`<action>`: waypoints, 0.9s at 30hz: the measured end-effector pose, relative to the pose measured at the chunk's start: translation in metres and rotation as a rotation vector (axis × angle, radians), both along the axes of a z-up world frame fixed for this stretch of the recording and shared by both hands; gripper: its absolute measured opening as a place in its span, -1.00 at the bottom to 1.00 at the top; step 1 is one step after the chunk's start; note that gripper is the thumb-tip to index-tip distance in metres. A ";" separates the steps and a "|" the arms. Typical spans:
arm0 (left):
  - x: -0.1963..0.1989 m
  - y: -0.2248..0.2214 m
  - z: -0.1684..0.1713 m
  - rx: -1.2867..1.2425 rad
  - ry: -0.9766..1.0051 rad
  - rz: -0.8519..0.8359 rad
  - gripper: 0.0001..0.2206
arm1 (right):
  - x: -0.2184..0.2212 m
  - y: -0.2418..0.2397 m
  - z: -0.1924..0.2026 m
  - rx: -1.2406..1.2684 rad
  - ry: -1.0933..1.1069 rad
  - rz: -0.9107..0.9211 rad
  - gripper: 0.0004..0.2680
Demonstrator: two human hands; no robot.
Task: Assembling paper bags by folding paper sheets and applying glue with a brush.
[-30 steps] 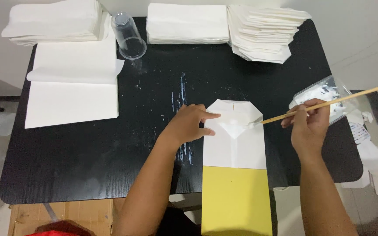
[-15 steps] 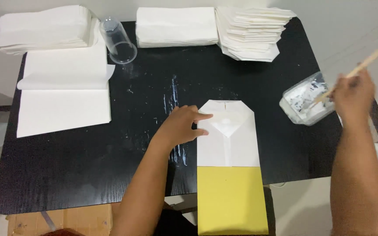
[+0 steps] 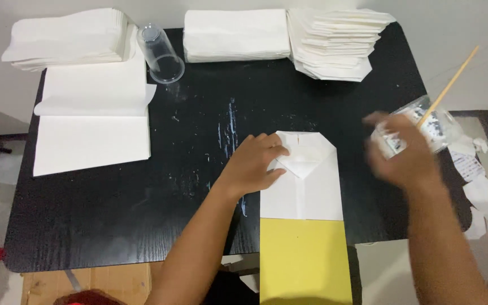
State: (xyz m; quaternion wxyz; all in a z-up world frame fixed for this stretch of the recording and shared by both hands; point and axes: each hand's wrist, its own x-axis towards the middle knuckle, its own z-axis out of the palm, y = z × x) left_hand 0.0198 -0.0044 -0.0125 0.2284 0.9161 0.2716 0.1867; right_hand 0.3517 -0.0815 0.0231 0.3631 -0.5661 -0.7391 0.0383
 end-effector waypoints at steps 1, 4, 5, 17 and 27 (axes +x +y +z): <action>0.002 -0.001 0.001 -0.003 0.003 0.001 -0.64 | -0.020 -0.002 0.001 -0.003 0.003 0.001 -0.74; 0.009 -0.004 0.003 0.059 0.003 0.053 -0.71 | -0.064 -0.007 0.002 -0.110 0.019 0.257 -0.53; 0.010 -0.004 0.002 0.084 0.007 0.067 -0.71 | -0.070 -0.006 -0.003 -0.219 0.013 0.246 -0.53; 0.018 -0.001 -0.009 0.059 -0.119 0.151 -0.80 | -0.078 0.012 -0.025 -0.624 0.089 -0.100 -0.52; 0.019 -0.010 0.010 0.272 -0.023 0.119 -0.72 | -0.070 0.006 -0.047 -0.238 -0.068 0.005 -0.85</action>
